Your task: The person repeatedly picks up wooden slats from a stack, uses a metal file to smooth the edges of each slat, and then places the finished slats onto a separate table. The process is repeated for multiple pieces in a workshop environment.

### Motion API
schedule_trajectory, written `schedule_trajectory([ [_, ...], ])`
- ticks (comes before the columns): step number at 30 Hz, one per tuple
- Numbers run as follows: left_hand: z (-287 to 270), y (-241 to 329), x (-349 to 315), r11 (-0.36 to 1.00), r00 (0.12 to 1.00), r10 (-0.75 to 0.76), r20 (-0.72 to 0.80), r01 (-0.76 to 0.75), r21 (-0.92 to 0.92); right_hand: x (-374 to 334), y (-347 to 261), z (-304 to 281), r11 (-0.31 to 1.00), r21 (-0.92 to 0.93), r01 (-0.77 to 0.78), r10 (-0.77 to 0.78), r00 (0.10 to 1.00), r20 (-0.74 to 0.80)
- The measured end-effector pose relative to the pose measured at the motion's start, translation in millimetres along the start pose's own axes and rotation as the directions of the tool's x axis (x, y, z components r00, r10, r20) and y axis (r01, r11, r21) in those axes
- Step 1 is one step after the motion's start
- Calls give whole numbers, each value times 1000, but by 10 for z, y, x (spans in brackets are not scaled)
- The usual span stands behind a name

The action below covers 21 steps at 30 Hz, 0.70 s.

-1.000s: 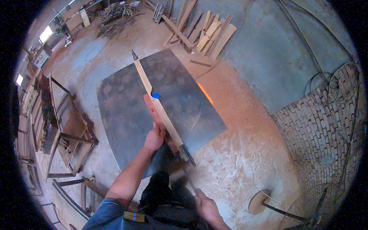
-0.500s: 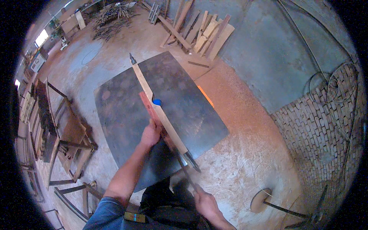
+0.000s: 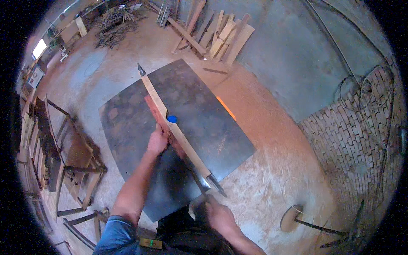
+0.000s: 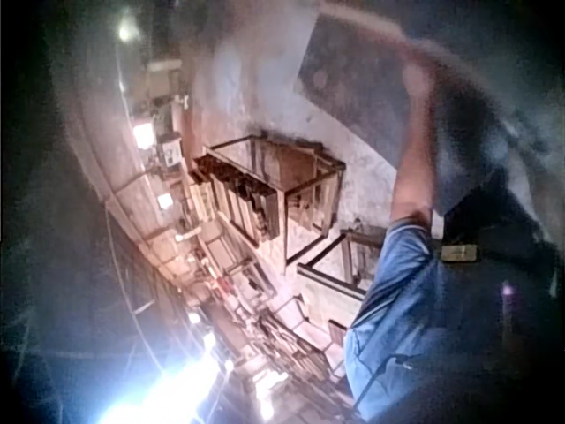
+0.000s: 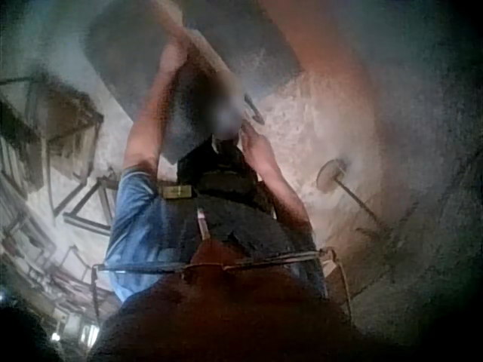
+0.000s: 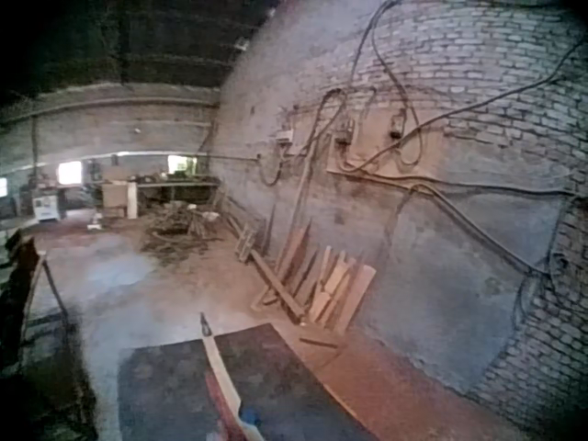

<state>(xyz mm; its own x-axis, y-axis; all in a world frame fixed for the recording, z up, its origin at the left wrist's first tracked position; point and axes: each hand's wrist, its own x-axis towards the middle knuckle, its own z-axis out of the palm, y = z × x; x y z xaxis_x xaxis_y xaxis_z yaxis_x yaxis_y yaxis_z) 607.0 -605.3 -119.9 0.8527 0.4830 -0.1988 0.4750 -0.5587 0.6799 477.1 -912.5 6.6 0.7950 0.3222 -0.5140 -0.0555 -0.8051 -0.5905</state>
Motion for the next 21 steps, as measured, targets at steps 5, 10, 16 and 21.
schedule_trajectory([
  [5, -61, -90, 196, 1000, 1000, 27, -3, -27, -6, 149, -99, 69, 1000, 20, 5, -5, 1000, -25],
  [10, -202, -108, 427, 1000, 1000, -10, -22, 11, 24, 360, -303, 116, 996, -49, -70, 72, 997, 32],
  [16, -303, -147, 683, 999, 999, -28, -19, 28, 38, 581, -307, 324, 993, -85, 77, -89, 986, -140],
  [21, -407, -243, 971, 998, 998, -56, -15, 55, -13, 776, -578, 319, 997, -80, 14, -18, 998, -56],
])
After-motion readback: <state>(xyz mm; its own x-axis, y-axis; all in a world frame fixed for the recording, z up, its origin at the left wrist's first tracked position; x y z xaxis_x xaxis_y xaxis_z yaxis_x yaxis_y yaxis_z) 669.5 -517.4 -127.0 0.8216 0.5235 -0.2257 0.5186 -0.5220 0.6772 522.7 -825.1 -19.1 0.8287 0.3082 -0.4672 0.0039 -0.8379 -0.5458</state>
